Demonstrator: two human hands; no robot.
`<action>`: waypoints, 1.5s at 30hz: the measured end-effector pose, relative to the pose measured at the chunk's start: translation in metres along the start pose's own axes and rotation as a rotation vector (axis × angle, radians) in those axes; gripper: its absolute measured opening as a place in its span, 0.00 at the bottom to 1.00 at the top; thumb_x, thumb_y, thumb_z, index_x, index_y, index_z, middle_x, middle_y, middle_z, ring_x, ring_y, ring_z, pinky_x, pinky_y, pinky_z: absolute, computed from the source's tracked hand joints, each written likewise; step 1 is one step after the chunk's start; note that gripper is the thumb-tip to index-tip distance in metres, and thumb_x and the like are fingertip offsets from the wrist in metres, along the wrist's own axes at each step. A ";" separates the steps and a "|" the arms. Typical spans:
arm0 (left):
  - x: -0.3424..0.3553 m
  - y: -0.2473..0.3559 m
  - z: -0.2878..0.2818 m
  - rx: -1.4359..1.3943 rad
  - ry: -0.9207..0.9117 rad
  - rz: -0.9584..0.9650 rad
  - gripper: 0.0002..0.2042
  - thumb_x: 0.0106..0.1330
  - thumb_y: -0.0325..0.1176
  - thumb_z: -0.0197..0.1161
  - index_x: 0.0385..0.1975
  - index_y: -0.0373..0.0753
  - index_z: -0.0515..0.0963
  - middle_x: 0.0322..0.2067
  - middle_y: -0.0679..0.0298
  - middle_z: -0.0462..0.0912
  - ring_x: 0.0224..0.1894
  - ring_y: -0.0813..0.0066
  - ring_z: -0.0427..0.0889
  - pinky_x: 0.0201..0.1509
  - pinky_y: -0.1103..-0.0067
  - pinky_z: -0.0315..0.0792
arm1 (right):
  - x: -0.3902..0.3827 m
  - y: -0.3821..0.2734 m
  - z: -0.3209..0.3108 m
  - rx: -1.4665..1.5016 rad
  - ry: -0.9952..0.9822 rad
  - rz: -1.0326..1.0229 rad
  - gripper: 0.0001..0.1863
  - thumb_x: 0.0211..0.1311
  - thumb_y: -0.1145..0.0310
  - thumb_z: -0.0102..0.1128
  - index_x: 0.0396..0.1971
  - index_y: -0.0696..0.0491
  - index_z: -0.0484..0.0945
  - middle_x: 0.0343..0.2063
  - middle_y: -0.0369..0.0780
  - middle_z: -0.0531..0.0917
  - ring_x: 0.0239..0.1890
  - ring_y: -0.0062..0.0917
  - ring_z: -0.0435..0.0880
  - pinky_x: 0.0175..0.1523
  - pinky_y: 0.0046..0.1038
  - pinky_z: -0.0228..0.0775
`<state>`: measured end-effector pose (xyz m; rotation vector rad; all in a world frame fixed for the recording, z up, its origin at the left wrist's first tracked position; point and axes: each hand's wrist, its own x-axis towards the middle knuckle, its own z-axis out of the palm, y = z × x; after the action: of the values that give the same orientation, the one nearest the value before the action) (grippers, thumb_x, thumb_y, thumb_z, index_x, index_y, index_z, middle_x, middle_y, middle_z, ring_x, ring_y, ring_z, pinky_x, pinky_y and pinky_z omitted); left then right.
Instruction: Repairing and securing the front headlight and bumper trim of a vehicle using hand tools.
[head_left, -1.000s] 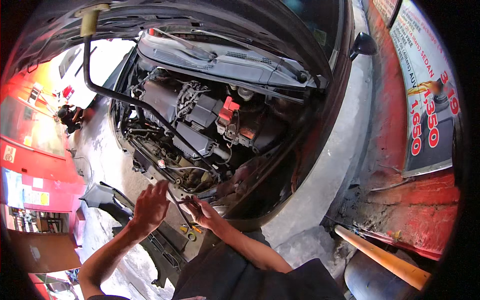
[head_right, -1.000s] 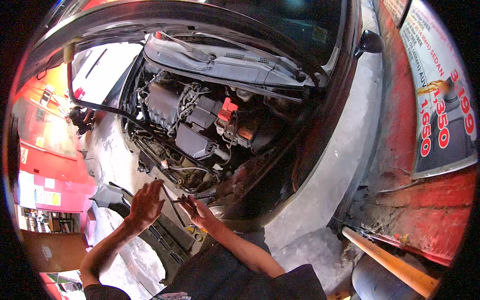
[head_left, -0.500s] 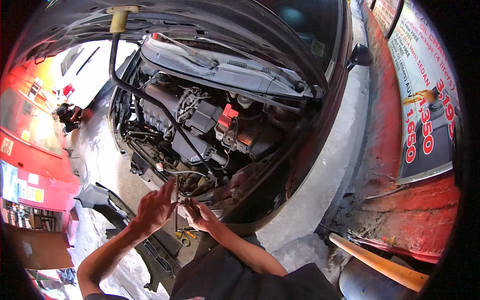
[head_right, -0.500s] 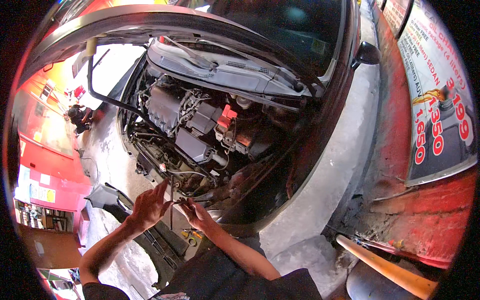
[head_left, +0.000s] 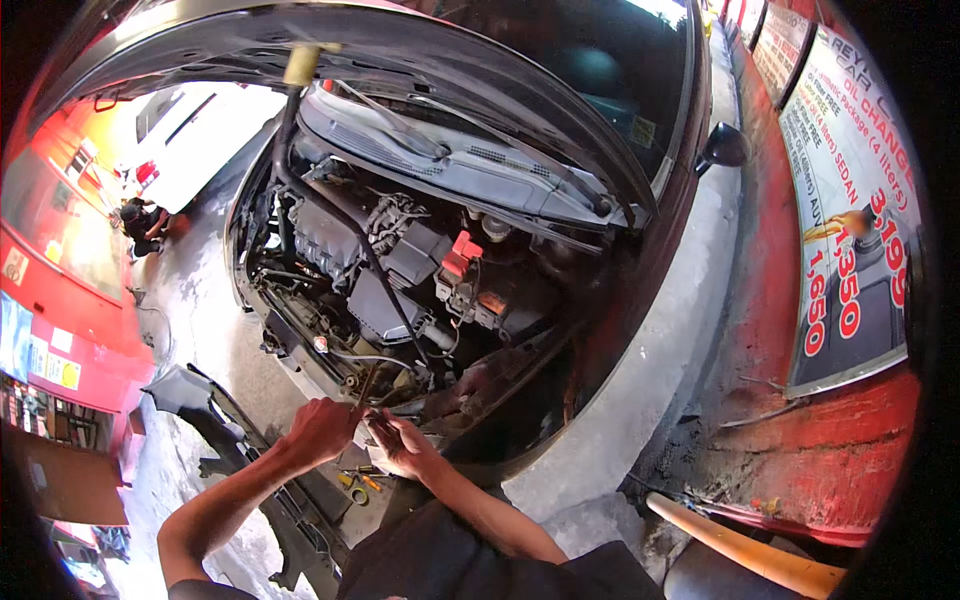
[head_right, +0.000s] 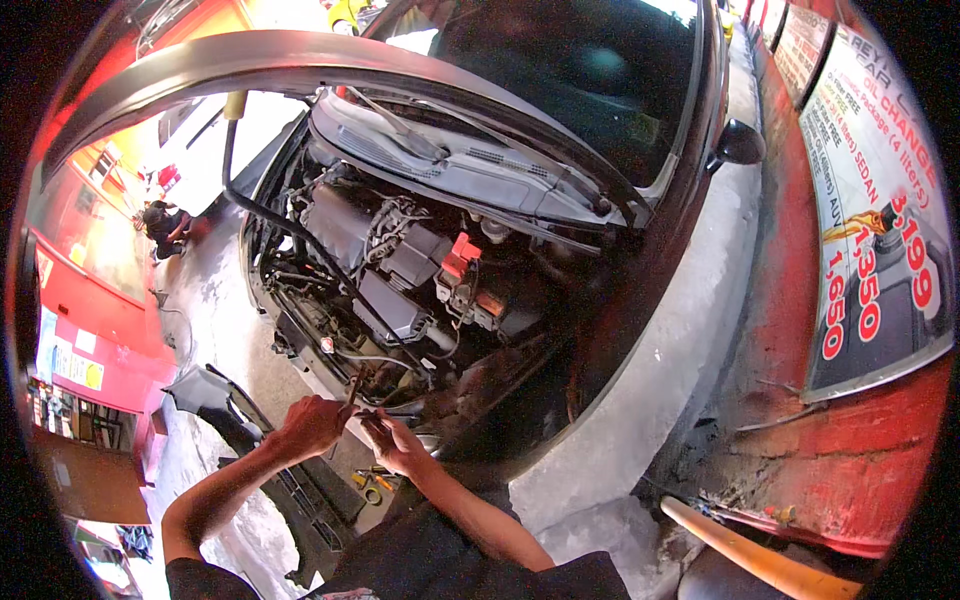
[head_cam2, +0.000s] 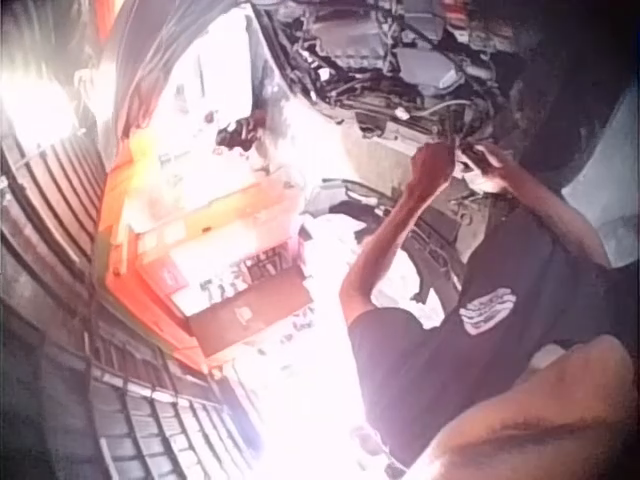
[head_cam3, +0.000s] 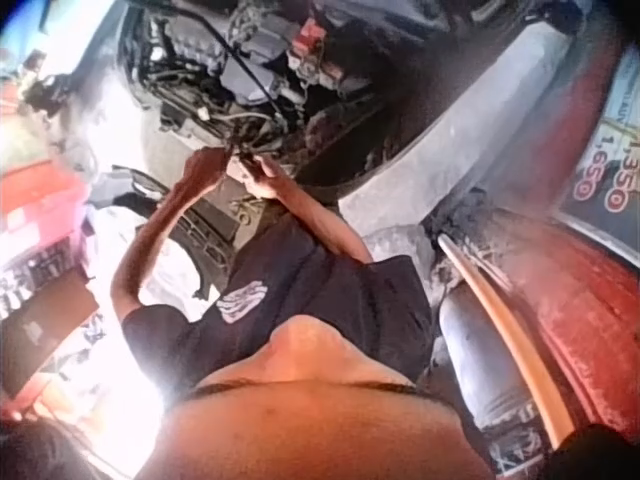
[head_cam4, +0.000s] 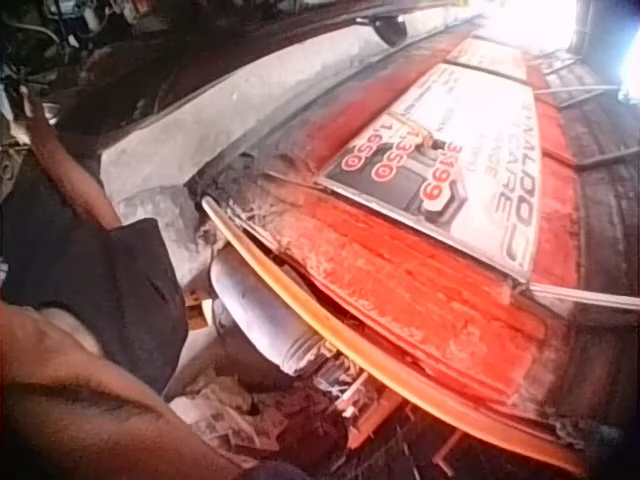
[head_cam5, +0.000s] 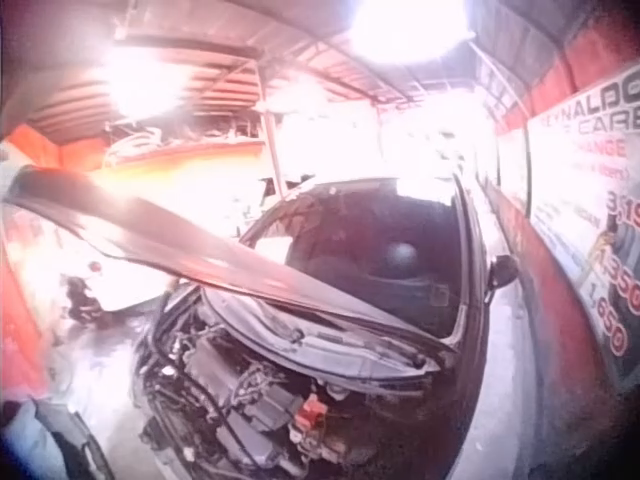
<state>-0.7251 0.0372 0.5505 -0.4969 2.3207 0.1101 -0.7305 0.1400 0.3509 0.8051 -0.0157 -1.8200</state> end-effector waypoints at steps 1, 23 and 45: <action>-0.006 0.000 0.006 0.075 0.289 0.164 0.13 0.66 0.42 0.50 0.39 0.43 0.78 0.41 0.56 0.77 0.43 0.59 0.77 0.49 0.64 0.72 | 0.001 -0.002 -0.001 0.008 -0.044 0.021 0.08 0.59 0.69 0.59 0.33 0.59 0.76 0.37 0.43 0.80 0.42 0.30 0.80 0.51 0.24 0.75; -0.023 0.008 -0.007 0.429 0.744 0.466 0.32 0.56 0.31 0.55 0.63 0.52 0.55 0.60 0.55 0.62 0.54 0.55 0.69 0.58 0.63 0.63 | 0.007 -0.014 -0.006 -0.039 -0.103 0.032 0.09 0.61 0.69 0.55 0.35 0.61 0.75 0.36 0.44 0.81 0.40 0.29 0.81 0.47 0.26 0.78; -0.009 -0.025 0.010 0.331 0.739 0.577 0.15 0.66 0.43 0.49 0.27 0.42 0.80 0.16 0.57 0.77 0.23 0.58 0.77 0.39 0.73 0.71 | 0.001 -0.003 0.009 -0.016 0.059 0.023 0.07 0.60 0.74 0.53 0.33 0.63 0.75 0.33 0.43 0.81 0.35 0.28 0.82 0.42 0.24 0.80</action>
<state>-0.7030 0.0193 0.5515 0.3851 3.0576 -0.2210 -0.7380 0.1367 0.3562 0.8439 0.0271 -1.7717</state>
